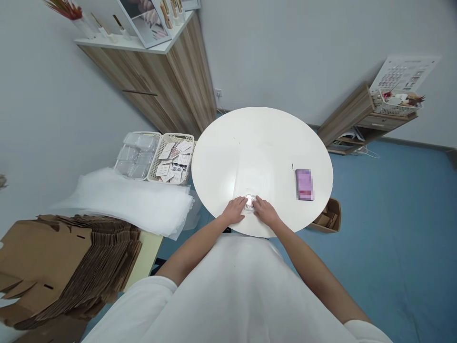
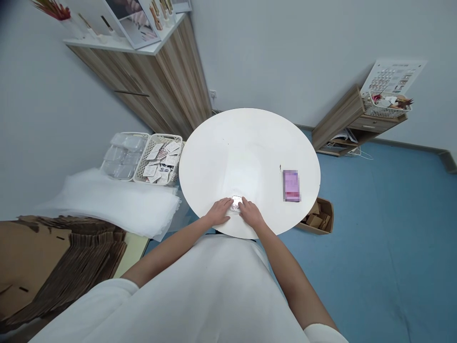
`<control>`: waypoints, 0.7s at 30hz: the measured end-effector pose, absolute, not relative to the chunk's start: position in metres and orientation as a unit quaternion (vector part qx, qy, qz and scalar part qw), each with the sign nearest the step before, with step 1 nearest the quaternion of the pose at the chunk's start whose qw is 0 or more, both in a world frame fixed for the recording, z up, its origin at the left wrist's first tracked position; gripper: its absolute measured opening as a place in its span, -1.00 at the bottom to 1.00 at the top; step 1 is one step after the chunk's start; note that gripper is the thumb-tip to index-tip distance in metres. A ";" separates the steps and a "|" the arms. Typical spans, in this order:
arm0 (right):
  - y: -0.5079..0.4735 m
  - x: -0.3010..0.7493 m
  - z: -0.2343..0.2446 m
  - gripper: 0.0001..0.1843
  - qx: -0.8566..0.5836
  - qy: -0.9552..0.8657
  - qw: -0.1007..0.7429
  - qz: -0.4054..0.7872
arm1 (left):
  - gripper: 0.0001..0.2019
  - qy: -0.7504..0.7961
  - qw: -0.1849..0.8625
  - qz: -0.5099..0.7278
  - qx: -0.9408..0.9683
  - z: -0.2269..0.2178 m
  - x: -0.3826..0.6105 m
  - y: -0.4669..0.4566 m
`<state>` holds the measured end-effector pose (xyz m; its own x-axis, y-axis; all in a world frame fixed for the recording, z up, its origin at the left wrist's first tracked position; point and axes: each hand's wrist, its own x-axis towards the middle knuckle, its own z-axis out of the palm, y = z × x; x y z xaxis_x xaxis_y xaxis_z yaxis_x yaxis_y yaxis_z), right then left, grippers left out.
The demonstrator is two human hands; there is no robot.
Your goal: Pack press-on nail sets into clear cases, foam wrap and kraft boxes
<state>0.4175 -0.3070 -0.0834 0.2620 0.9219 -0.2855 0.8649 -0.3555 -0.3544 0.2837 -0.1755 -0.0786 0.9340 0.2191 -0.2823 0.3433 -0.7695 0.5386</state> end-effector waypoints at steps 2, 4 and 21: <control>-0.306 0.418 -0.081 -0.63 -0.787 -0.568 0.059 0.235 | -0.35 0.161 0.320 -0.102 0.928 -0.076 0.285 -0.176; -0.307 0.419 -0.078 -0.64 -0.784 -0.570 0.059 0.239 | -0.34 0.167 0.325 -0.095 0.926 -0.072 0.285 -0.177; -0.344 0.410 -0.057 -0.43 -0.778 -0.544 0.177 0.261 | -0.57 0.119 0.316 -0.112 0.935 -0.056 0.275 -0.175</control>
<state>0.4096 -0.3437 -0.0568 0.2724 0.9381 -0.2139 0.7530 -0.3463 -0.5596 0.2749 -0.1750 -0.0557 0.9466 0.1523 -0.2843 0.2936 -0.7716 0.5643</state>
